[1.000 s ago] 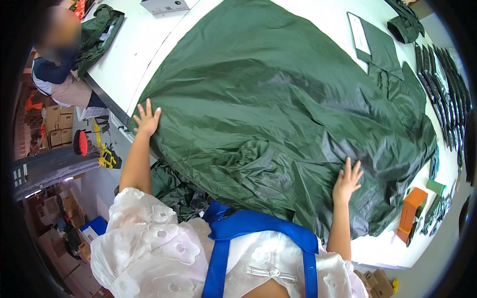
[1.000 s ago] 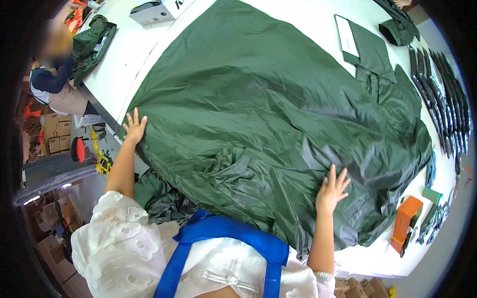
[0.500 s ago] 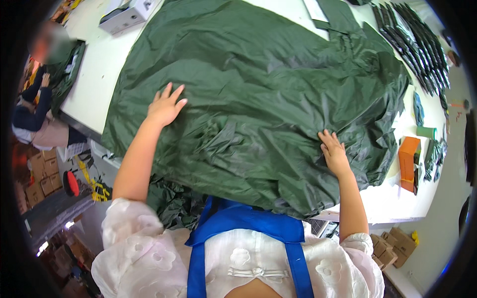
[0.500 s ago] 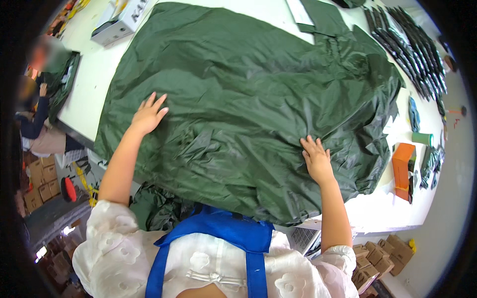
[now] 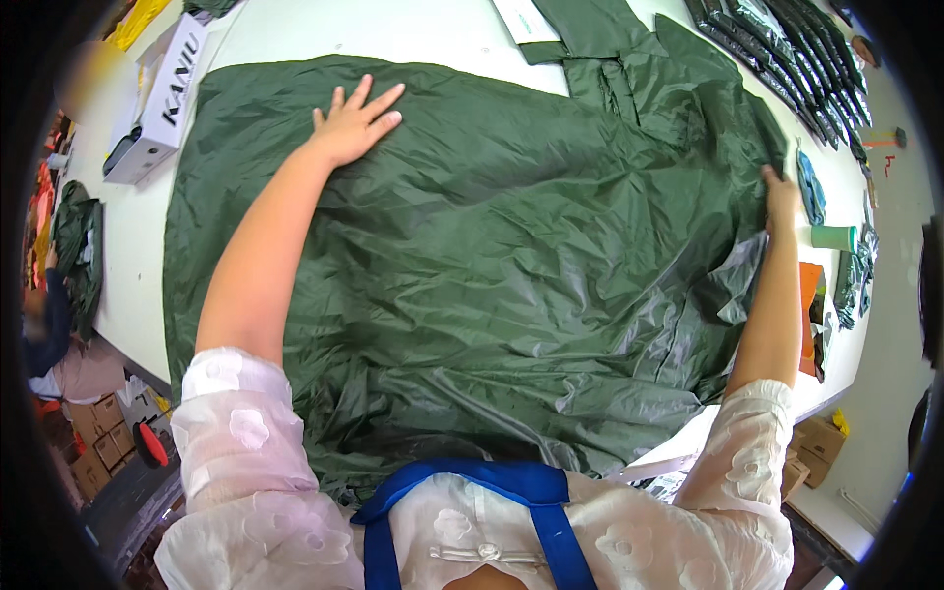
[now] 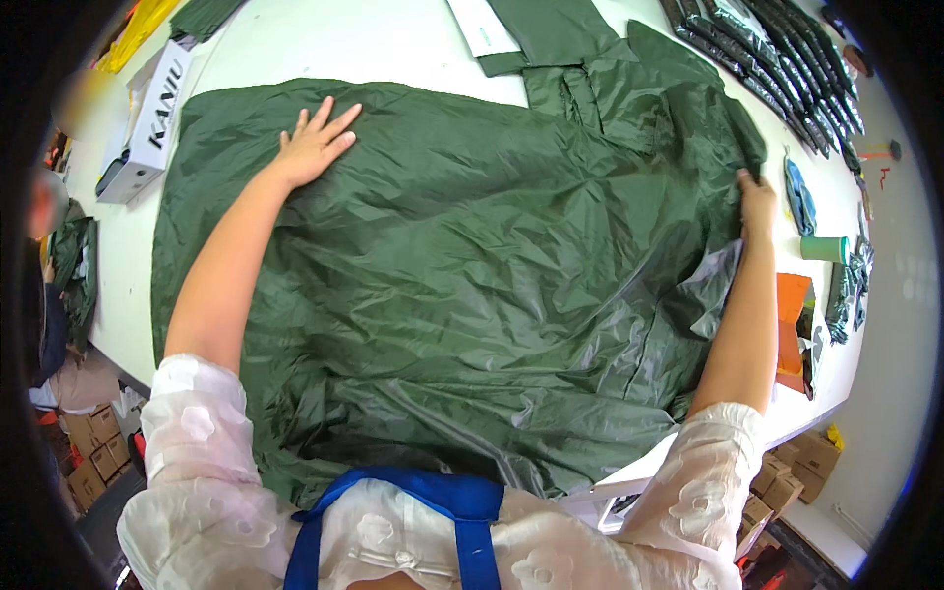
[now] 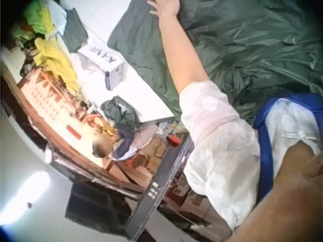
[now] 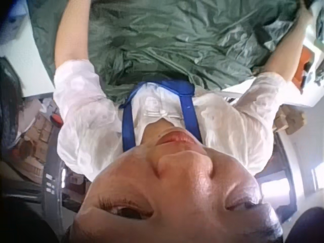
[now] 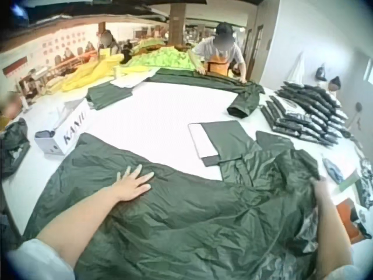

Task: The person folds a dark green jacket on a white table. They smooth the fabric, fold the sleeves inward, fold the body in half, and then fold it again into a compact rectangle.

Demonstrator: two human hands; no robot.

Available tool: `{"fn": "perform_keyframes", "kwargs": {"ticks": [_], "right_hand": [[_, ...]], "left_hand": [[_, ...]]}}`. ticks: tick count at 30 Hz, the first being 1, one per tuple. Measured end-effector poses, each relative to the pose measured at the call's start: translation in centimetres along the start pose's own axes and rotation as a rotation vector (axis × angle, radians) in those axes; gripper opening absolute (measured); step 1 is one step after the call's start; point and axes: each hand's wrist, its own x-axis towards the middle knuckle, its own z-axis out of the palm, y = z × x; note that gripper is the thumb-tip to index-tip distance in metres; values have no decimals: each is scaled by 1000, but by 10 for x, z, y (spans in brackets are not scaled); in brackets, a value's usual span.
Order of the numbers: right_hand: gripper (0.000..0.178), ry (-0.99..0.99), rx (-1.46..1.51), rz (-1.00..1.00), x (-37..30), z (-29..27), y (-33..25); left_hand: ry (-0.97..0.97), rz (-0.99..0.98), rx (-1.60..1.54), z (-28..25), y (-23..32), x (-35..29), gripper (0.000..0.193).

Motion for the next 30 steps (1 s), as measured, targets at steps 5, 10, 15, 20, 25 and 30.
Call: {"fn": "perform_keyframes", "kwargs": {"ticks": [5, 10, 15, 20, 25, 30], "right_hand": [[48, 172, -430, -13, 42, 44, 59], [41, 470, -354, -413, 2, 13, 76], [26, 360, -382, -175, -147, -77, 126], [40, 66, -512, 418, -231, -118, 328], [48, 351, -155, 211, -263, -101, 263], [27, -111, -257, -393, -304, -106, 241]], "left_hand": [[291, -70, 211, 29, -8, 61, 69], [183, -17, -84, 23, -34, 64, 63], [50, 345, -577, -8, -7, -110, 56], [-392, -141, -883, -5, 11, -281, 70], [-120, -221, -695, 44, 12, -348, 58], [-7, -276, -1164, 34, 16, -377, 33]]}}
